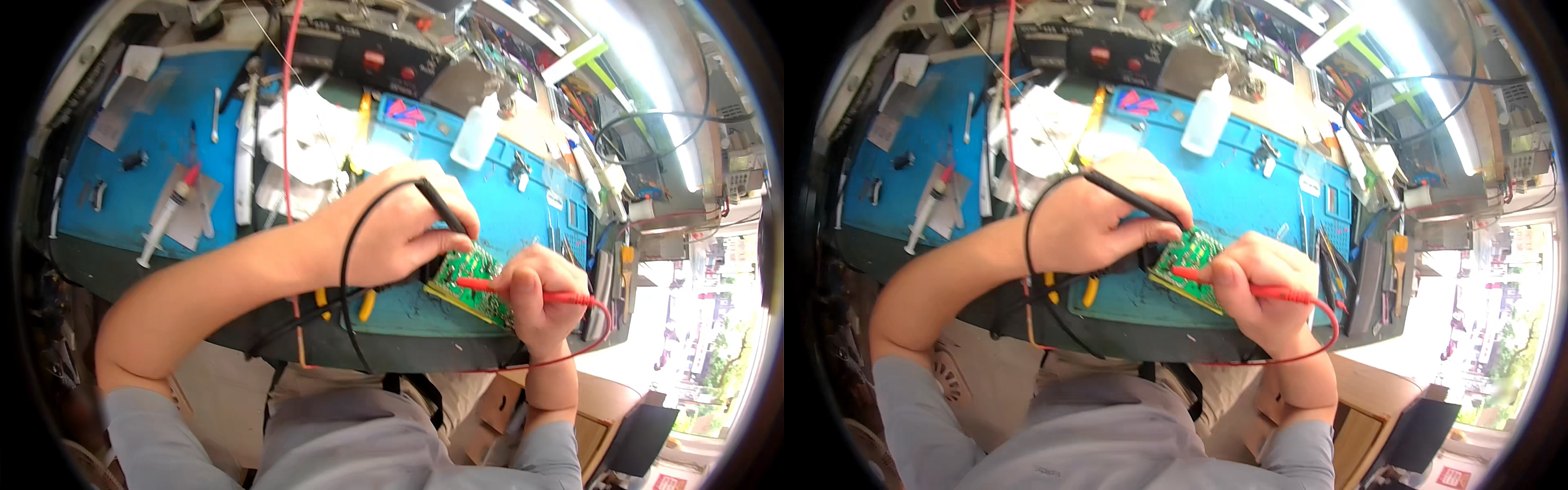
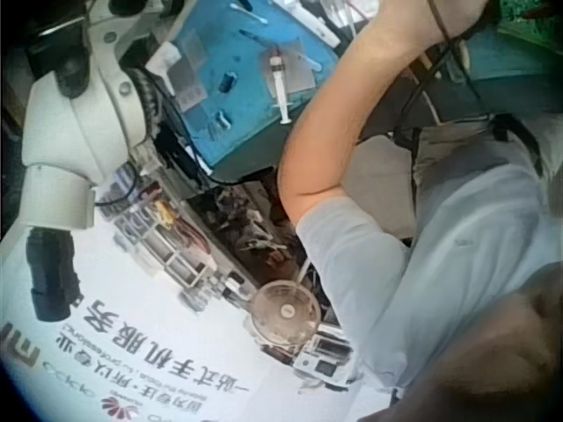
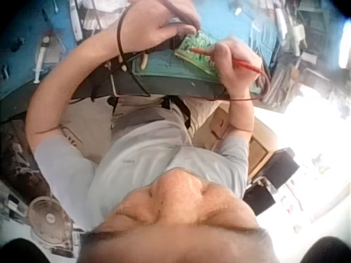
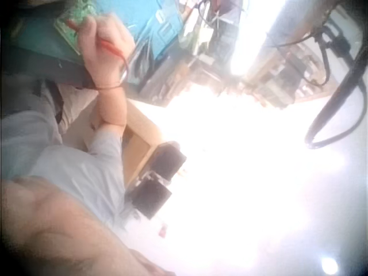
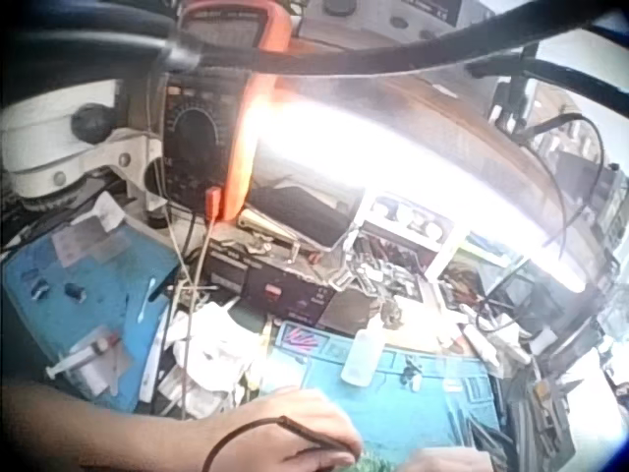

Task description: The person uses a multimeter to test various points on a green circuit board. They systematically move the red and black probes across different components and traces on the board to check for electrical continuity or voltage.

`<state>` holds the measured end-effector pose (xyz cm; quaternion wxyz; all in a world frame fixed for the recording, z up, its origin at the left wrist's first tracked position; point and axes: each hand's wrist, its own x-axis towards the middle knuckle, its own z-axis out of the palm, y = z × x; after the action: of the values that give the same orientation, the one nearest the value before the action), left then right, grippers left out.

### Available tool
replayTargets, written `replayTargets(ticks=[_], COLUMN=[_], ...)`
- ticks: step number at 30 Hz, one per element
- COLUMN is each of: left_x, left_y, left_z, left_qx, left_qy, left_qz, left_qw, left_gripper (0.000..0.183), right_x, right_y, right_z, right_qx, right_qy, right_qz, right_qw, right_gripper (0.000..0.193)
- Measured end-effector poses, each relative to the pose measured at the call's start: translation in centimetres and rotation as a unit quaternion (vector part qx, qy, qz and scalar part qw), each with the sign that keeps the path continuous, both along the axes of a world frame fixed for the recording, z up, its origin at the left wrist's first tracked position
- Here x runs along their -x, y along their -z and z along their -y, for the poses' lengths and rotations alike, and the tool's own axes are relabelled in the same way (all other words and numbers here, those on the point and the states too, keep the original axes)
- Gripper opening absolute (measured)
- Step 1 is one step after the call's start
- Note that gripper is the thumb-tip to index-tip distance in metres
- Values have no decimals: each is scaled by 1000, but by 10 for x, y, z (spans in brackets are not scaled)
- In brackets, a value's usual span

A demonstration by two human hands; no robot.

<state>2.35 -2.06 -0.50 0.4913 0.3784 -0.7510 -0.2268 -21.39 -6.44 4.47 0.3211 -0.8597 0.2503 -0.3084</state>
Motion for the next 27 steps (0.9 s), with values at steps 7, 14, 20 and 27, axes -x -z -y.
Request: replayTargets(ticks=[7,14,20,27], left_x=[-1,0,1,-1], left_y=[-1,-2,-1,-2], left_z=[3,4,4,3], left_qx=[-5,21,18,17], left_qy=[12,10,14,12], left_qz=[18,5,2,0], left_qw=[1000,1000,1000,1000], left_gripper=[15,10,11,10], right_x=[0,1,2,-1], right_y=[-4,1,2,0], right_z=[-1,-1,-1,-2], right_qx=[35,40,42,41], right_qy=[-24,-32,-28,-29], right_qz=[-4,-6,-6,-2], right_qw=[999,999,999,999], right_gripper=[14,14,14,14])
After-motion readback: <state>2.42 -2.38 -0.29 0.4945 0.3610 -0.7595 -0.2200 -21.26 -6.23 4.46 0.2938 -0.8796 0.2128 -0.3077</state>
